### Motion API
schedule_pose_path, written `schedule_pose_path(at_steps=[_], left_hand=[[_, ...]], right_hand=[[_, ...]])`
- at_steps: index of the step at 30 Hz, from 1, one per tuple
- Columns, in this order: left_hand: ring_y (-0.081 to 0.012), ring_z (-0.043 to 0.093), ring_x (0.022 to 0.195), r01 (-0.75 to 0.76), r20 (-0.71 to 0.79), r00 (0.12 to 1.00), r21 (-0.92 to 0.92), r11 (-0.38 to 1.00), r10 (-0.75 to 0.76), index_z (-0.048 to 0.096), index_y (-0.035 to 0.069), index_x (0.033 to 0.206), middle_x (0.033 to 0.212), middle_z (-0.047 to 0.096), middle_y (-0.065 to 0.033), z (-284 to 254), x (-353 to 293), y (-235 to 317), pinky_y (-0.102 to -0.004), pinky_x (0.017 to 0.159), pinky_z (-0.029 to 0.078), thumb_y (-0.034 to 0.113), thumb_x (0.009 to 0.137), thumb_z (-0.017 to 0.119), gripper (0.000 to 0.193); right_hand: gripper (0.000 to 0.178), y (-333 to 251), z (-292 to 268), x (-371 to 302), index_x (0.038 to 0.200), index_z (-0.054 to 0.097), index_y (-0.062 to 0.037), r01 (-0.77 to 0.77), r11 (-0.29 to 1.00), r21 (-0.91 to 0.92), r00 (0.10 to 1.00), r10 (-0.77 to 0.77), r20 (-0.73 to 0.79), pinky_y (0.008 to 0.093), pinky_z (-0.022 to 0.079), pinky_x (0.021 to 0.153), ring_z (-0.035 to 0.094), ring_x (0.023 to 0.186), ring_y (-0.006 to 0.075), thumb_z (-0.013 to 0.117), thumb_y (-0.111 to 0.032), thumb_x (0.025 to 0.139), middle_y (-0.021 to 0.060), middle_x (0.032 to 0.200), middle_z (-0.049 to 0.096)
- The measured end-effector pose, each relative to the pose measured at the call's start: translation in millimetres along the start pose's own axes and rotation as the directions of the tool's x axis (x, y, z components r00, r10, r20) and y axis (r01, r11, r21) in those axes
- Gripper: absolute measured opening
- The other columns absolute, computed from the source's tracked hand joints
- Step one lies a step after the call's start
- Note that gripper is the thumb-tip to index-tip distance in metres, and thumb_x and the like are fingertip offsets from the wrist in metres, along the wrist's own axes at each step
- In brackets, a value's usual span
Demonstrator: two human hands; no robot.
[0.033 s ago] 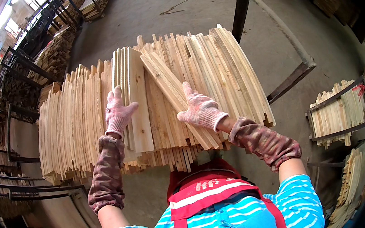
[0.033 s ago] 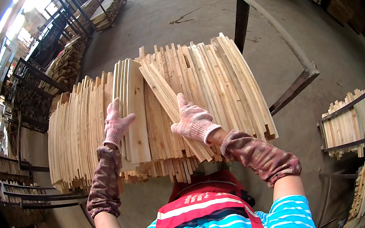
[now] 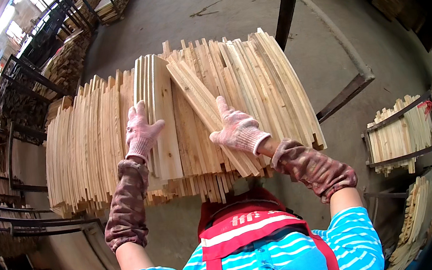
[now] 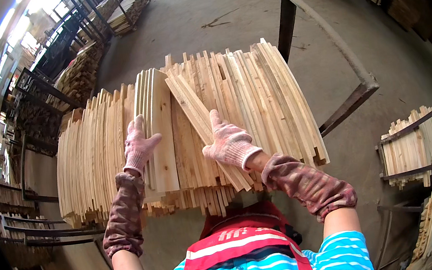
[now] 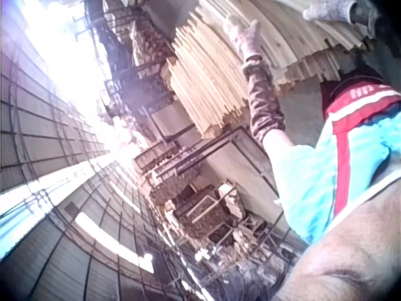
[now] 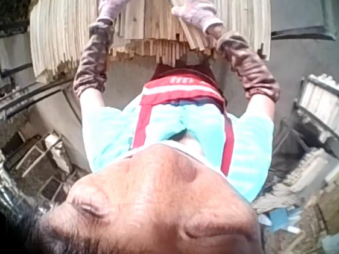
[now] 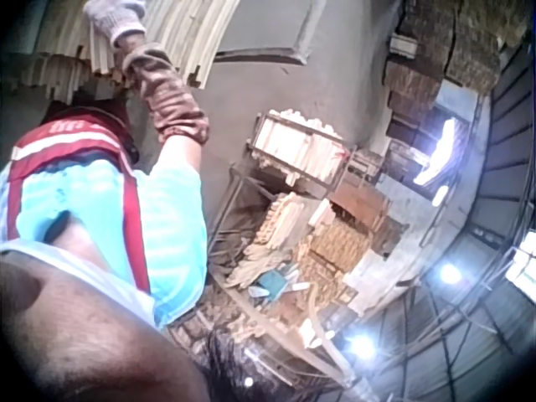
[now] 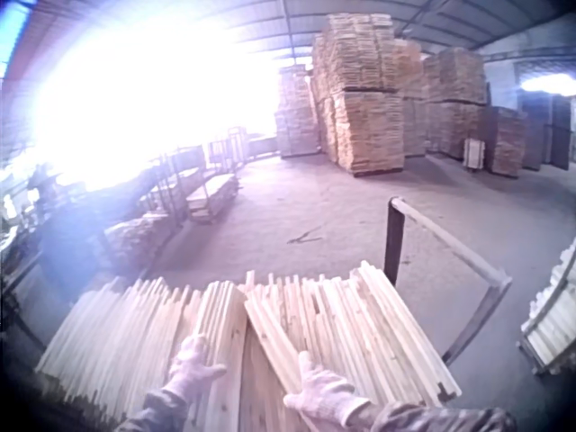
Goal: The person picks up wooden planks from a pile and stacks them onto a metal rack. They walk through the workshop to retrieve more planks and continue stacking them in an organized manner.
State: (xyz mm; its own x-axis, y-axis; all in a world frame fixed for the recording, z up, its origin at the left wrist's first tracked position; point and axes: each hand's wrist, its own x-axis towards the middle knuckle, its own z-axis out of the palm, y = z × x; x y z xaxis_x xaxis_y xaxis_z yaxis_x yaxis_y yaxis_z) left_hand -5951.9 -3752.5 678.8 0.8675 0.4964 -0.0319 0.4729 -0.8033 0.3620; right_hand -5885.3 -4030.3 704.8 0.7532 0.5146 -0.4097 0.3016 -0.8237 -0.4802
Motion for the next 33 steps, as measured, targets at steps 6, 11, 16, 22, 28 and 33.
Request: schedule_pose_path(at_steps=[6, 11, 16, 22, 28, 33], left_hand=[[-0.042, 0.044, 0.138, 0.018, 0.013, 1.0, 0.084, 0.996, -0.019, 0.04, 0.012, 0.15, 0.153, 0.039, -0.0233, -9.5, -15.7, 37.8, -0.0457, 0.113, 0.042, 0.029, 0.079, 0.076, 0.081], [-0.0425, 0.041, 0.141, 0.022, 0.001, 1.0, 0.075, 0.997, -0.023, 0.037, 0.012, 0.154, 0.156, 0.036, -0.0236, -4.6, -13.1, 36.3, -0.0454, 0.115, 0.04, 0.031, 0.079, 0.075, 0.086], [-0.0442, 0.04, 0.141, -0.084, -0.072, 0.994, 0.04, 0.996, 0.087, 0.034, 0.013, 0.157, 0.157, 0.034, -0.0284, 9.5, -4.9, 12.3, -0.0463, 0.116, 0.039, 0.036, 0.076, 0.078, 0.095], [-0.044, 0.044, 0.139, -0.054, -0.066, 0.996, 0.017, 0.998, 0.055, 0.039, 0.01, 0.153, 0.156, 0.036, -0.0271, 6.3, -9.1, 14.9, -0.047, 0.112, 0.043, 0.029, 0.077, 0.078, 0.088], [-0.0442, 0.045, 0.138, -0.068, -0.083, 0.994, 0.015, 0.998, 0.069, 0.041, 0.009, 0.151, 0.156, 0.036, -0.0276, 3.7, -10.1, 13.1, -0.0468, 0.113, 0.043, 0.028, 0.076, 0.077, 0.085], [-0.0421, 0.04, 0.143, -0.056, -0.071, 0.996, 0.036, 0.998, 0.059, 0.04, 0.013, 0.153, 0.159, 0.034, -0.0252, 12.6, -5.0, 11.9, -0.047, 0.115, 0.041, 0.03, 0.077, 0.077, 0.087]], right_hand=[[0.102, -0.6, 4.6, 2.5, 0.159, 0.012, -0.0007, 0.022, 1.0, -0.006, 0.999, -0.022, -0.036, 0.0484, 0.052, 0.098, 0.062, 0.119, 0.0381, 0.067, -0.038, 0.082, 0.026, 0.131, 0.058], [0.1, 2.7, -3.1, -2.0, 0.158, 0.018, 0.0002, 0.045, 0.994, 0.096, 0.997, -0.038, -0.068, 0.0454, 0.053, 0.096, 0.066, 0.113, 0.0382, 0.07, -0.034, 0.08, 0.0267, 0.124, 0.064], [0.098, 41.1, -12.9, -9.4, 0.155, 0.028, 0.0052, 0.104, 0.921, 0.376, 0.977, -0.024, -0.211, 0.0401, 0.049, 0.102, 0.063, 0.12, 0.036, 0.075, -0.032, 0.077, 0.0304, 0.132, 0.06], [0.094, 79.3, -70.7, -45.1, 0.155, 0.032, 0.0004, 0.024, 0.946, 0.322, 0.958, 0.07, -0.277, 0.0388, 0.056, 0.097, 0.068, 0.111, 0.0322, 0.077, -0.027, 0.077, 0.0293, 0.132, 0.062], [0.086, 135.8, -102.9, -39.6, 0.151, 0.033, -0.0062, -0.262, 0.955, -0.137, 0.832, 0.151, -0.534, 0.0458, 0.057, 0.095, 0.069, 0.108, 0.037, 0.074, -0.031, 0.081, 0.0249, 0.125, 0.065], [0.096, 184.2, -99.4, -1.7, 0.158, 0.016, -0.0142, -0.535, 0.84, -0.088, 0.79, 0.461, -0.405, 0.0498, 0.05, 0.106, 0.055, 0.13, 0.0407, 0.073, -0.039, 0.085, 0.0203, 0.145, 0.052]])
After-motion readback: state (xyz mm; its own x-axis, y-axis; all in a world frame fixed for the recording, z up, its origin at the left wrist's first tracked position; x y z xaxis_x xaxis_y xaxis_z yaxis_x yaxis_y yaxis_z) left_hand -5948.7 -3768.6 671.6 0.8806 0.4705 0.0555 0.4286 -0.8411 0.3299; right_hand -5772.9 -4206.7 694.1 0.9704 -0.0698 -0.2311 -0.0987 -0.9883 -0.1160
